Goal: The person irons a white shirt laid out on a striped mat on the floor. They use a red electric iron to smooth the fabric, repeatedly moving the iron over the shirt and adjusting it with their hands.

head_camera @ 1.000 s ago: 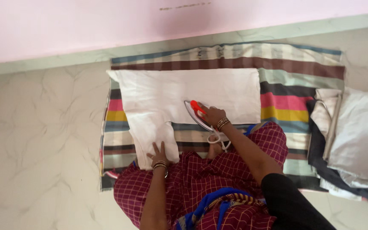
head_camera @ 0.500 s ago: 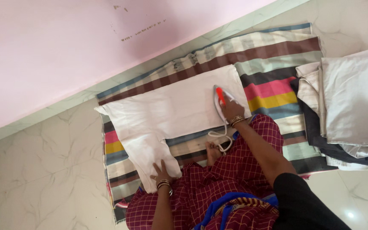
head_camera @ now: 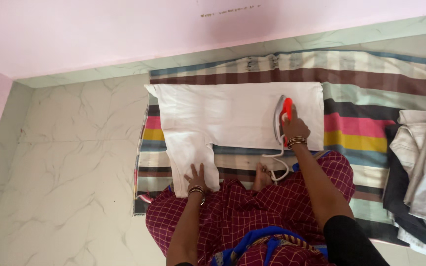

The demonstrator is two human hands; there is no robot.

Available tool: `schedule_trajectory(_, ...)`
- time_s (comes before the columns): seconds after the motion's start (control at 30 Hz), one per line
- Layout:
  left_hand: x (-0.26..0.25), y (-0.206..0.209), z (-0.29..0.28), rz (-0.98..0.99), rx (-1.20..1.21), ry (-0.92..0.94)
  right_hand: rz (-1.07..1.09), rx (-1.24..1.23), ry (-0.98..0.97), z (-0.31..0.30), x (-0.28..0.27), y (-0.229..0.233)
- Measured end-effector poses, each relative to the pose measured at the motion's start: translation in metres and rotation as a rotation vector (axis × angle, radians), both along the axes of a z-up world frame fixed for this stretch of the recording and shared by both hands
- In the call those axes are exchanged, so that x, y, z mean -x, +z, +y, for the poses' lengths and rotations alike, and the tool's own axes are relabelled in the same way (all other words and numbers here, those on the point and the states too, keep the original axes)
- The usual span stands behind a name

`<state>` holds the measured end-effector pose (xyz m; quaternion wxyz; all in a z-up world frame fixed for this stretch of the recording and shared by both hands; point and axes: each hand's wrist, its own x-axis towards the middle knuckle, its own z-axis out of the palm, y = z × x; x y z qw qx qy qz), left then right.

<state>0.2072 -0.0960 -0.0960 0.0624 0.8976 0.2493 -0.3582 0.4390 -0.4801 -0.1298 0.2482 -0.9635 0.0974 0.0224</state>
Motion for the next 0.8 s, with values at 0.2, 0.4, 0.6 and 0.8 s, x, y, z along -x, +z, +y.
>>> schedule_trajectory(0.2, -0.009, -0.005, 0.009, -0.032, 0.028, -0.025, -0.010, 0.050, 0.008, 0.026, -0.012, 0.004)
schedule_trajectory(0.4, -0.011, 0.005, 0.007, 0.017, 0.027, -0.025, 0.113, 0.038, 0.465, 0.134, 0.000, 0.033)
schedule_trajectory(0.6, -0.013, 0.011, 0.008, 0.046, 0.048, -0.008, 0.185, 0.025, 0.410, 0.133, -0.024, 0.041)
schedule_trajectory(0.8, -0.011, 0.008, 0.006, 0.011, 0.037, -0.033, 0.072, 0.079, -0.028, -0.003, -0.052, 0.020)
